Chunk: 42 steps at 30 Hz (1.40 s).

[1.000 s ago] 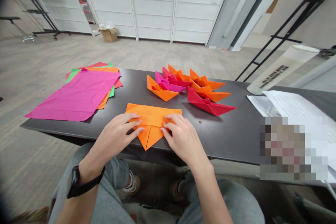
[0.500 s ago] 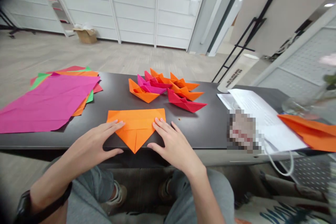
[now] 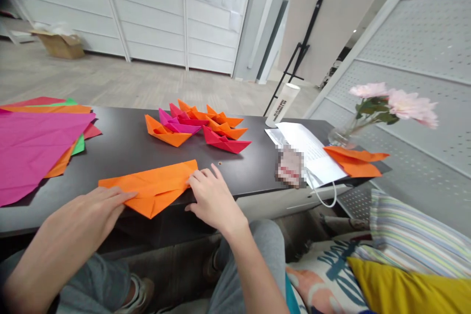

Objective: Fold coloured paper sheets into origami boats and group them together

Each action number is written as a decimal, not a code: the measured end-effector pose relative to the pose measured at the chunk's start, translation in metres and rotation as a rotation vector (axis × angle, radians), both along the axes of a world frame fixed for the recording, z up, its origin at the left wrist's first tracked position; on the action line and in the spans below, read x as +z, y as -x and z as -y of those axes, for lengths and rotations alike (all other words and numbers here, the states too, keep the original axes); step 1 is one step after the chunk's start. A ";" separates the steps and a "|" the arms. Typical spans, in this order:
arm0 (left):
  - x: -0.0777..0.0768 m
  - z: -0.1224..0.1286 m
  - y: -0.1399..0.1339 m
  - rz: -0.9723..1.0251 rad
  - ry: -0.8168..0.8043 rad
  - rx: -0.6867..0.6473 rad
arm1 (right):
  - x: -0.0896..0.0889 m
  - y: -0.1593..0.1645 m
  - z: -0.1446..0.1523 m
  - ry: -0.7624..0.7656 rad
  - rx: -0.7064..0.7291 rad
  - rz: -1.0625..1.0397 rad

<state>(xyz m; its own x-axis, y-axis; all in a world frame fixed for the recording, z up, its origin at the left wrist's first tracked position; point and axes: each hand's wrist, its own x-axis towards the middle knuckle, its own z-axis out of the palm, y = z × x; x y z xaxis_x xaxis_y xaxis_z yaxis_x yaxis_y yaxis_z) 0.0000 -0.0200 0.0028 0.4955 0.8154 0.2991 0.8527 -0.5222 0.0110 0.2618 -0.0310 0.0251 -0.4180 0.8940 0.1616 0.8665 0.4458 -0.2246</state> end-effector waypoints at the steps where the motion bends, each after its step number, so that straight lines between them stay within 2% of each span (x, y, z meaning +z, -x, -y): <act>1: 0.000 -0.001 0.004 0.020 0.006 0.006 | 0.001 0.001 0.001 -0.008 0.014 0.000; 7: 0.009 -0.005 0.021 0.129 0.056 0.076 | 0.007 0.005 0.002 -0.072 0.117 -0.111; 8: 0.011 -0.004 0.021 0.186 0.067 0.093 | 0.008 0.006 0.002 -0.143 0.096 -0.168; 10: 0.015 -0.004 0.019 0.381 0.089 0.135 | 0.011 0.009 0.001 -0.387 -0.037 -0.330; 12: 0.016 -0.005 0.010 0.689 0.130 0.186 | 0.013 0.013 0.001 -0.678 -0.200 -0.526; 14: 0.016 -0.006 -0.004 1.085 0.239 0.251 | 0.012 0.019 0.003 -0.830 -0.270 -0.671; 15: 0.015 -0.007 -0.013 1.316 0.307 0.270 | 0.011 0.024 0.004 -0.818 -0.255 -0.699; 17: 0.013 -0.008 -0.031 1.678 0.488 0.245 | 0.007 0.033 0.006 -0.691 -0.161 -0.661; 20: 0.009 -0.007 -0.054 1.937 0.720 0.207 | 0.001 0.045 0.007 -0.521 0.027 -0.485; 22: 0.005 -0.007 -0.064 2.018 0.797 0.175 | -0.003 0.049 0.005 -0.450 0.074 -0.391; 26: -0.004 -0.009 -0.070 2.060 0.846 0.160 | -0.011 0.049 -0.001 -0.276 0.041 -0.324; 30: -0.008 -0.010 -0.070 2.049 0.841 0.147 | -0.020 0.050 -0.004 -0.201 -0.014 -0.411; 33: -0.006 -0.008 -0.070 2.032 0.845 0.147 | -0.025 0.051 -0.005 -0.145 -0.102 -0.592; 37: -0.003 -0.006 -0.070 1.990 0.836 0.162 | -0.030 0.047 -0.010 -0.039 -0.224 -0.935; 40: -0.003 -0.007 -0.067 1.906 0.886 0.127 | -0.035 0.042 -0.017 0.069 -0.203 -1.109; 42: -0.003 -0.010 -0.063 1.837 0.926 0.083 | -0.037 0.039 -0.021 0.100 -0.186 -1.153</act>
<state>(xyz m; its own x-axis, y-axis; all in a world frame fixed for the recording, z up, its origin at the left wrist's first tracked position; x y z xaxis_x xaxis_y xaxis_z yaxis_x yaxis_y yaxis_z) 0.0634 -0.0105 0.0000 0.1231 0.9839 -0.1294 -0.4446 0.1713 0.8792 0.2228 -0.0103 -0.0123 0.0689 0.9561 0.2848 0.1767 0.2693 -0.9467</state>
